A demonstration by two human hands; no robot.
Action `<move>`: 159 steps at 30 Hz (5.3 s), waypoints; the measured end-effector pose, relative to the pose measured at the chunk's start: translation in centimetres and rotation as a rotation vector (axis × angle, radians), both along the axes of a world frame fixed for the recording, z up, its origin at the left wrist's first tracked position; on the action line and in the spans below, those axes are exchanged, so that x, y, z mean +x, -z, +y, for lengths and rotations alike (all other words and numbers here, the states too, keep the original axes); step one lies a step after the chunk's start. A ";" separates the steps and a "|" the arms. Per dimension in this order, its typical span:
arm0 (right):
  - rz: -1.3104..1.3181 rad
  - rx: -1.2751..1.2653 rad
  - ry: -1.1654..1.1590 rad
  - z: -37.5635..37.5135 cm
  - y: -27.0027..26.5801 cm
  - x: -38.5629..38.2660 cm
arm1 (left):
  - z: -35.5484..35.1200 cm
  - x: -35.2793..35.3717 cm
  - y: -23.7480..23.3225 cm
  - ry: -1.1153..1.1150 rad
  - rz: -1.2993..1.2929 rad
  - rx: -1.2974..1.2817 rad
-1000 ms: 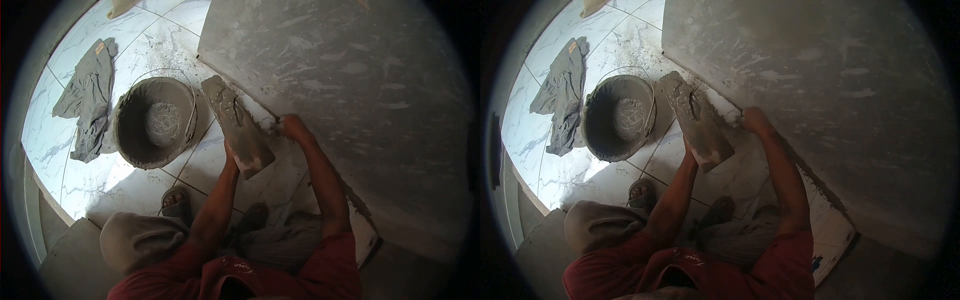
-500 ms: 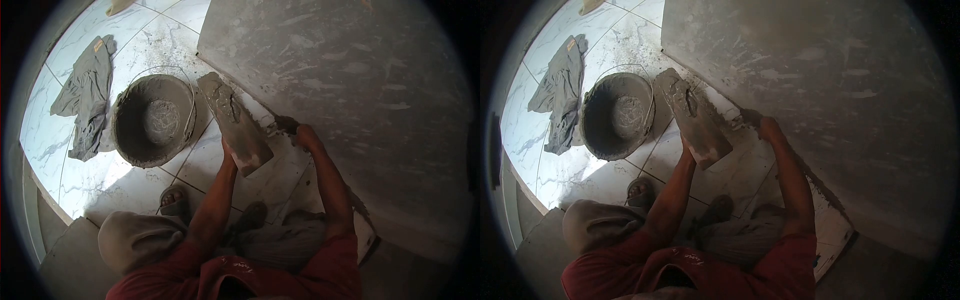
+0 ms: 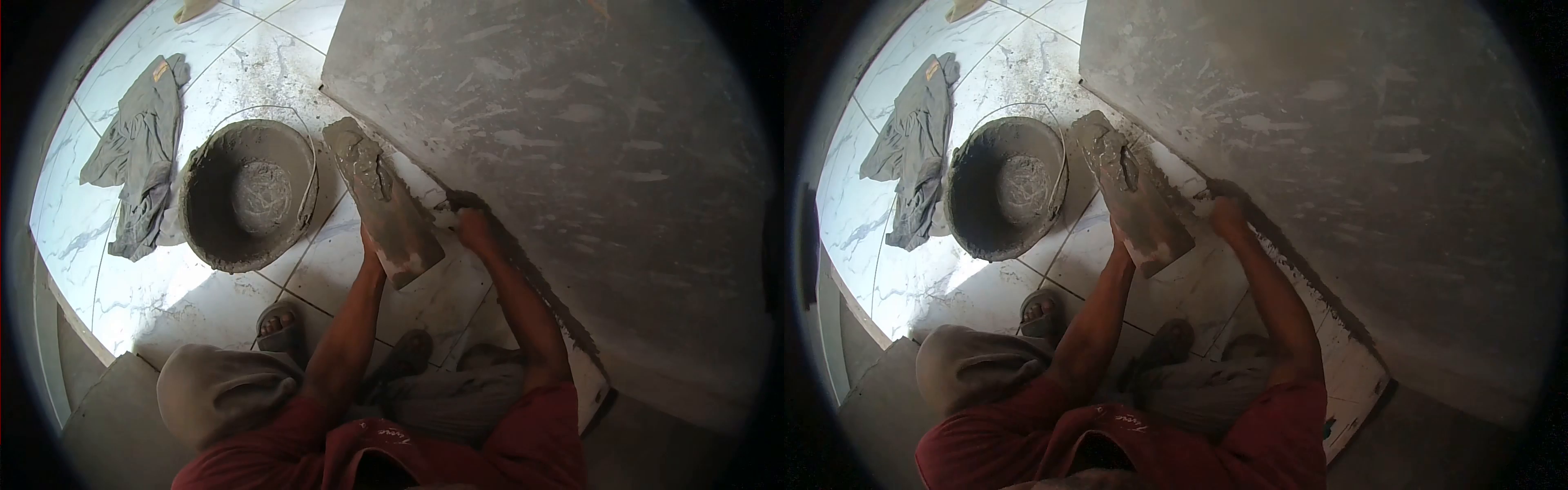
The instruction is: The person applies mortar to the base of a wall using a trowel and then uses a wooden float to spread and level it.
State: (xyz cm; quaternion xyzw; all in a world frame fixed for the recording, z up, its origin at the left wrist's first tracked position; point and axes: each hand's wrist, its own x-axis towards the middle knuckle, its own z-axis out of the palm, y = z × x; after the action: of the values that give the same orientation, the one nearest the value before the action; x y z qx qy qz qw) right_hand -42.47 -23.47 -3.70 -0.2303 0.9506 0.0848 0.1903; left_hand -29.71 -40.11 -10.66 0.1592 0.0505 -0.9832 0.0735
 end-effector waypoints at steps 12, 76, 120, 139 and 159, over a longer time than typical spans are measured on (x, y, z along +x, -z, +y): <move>-0.106 -0.110 -0.052 -1.9 -0.2 -1.3 | -0.6 -0.3 -0.1 -0.150 -0.132 0.086; 0.017 -0.170 -0.302 -26.1 -0.6 -6.2 | -0.7 2.3 2.8 -0.077 -0.005 -0.219; 0.135 -0.364 -0.317 -36.2 -0.3 -7.6 | 2.7 4.3 4.7 0.003 -0.109 -1.034; 0.103 -0.238 -0.354 -34.9 -1.8 -6.4 | 0.9 3.7 1.9 0.189 -0.187 -0.957; -0.231 -0.283 -0.129 -29.8 -3.5 -7.5 | 5.1 3.9 5.6 -0.010 -0.188 -0.889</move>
State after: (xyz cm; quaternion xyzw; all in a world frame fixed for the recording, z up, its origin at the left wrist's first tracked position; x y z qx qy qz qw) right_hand -49.93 -53.28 -0.24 -0.3233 0.9082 -0.0649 0.2579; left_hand -25.81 -34.99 -16.24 0.2003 -0.3828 -0.8903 0.1439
